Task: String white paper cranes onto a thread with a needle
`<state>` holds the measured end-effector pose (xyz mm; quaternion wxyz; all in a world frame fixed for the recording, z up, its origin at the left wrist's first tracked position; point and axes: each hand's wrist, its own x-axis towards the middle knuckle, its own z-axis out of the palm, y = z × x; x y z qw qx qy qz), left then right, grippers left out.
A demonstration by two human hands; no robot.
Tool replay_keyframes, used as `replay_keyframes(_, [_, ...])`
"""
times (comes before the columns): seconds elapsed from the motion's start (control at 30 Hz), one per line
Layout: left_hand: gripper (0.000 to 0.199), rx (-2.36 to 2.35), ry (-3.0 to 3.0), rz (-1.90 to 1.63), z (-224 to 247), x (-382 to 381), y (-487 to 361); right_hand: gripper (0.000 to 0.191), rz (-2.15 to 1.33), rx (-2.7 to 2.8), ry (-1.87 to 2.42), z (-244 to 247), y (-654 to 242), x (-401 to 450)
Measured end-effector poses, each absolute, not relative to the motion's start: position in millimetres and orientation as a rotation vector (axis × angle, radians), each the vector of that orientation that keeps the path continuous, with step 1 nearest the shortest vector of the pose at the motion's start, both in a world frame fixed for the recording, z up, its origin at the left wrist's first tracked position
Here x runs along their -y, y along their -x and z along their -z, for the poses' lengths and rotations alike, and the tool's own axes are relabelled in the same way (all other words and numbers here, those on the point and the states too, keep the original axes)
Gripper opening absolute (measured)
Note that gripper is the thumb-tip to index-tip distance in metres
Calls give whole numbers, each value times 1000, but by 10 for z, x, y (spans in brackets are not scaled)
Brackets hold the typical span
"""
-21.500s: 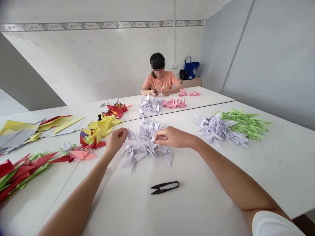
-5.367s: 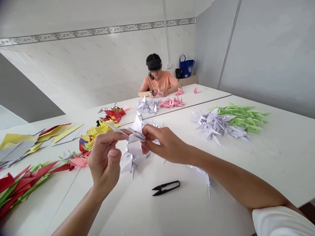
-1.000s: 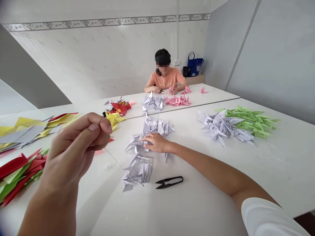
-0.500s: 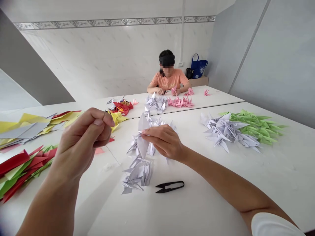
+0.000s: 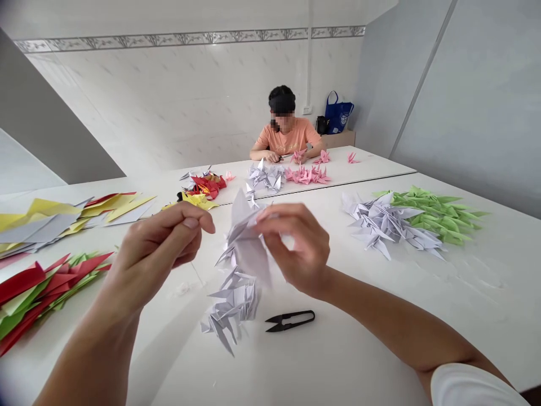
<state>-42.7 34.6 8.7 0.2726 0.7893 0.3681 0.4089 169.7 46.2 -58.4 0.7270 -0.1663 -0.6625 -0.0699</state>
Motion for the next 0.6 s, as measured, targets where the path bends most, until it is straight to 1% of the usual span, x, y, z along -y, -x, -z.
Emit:
replay_keyframes(0.1, [26, -1001, -2221, -1029, -38, -340, 397, 14, -392, 1236, 540, 629, -1656, -549])
replay_keyframes(0.13, [26, -1024, -2260, -998, -21, -339, 386, 14, -538, 1186, 587, 643, -1646, -573])
replay_keyframes(0.2, [27, -1071, -2322, -938, 9, -339, 363, 18, -783, 1098, 664, 656, -1631, -598])
replay_keyframes(0.27, [26, -1105, -2350, -906, 33, -338, 335, 22, -954, 1012, 678, 648, -1618, -588])
replay_keyframes(0.4, [26, -1130, -2378, -874, 55, -329, 273, 24, -1080, 937, 624, 604, -1594, -523])
replay_keyframes(0.6, [25, -1179, -2406, -852, 47, -317, 233, 20, -1088, 955, 603, 591, -1589, -479])
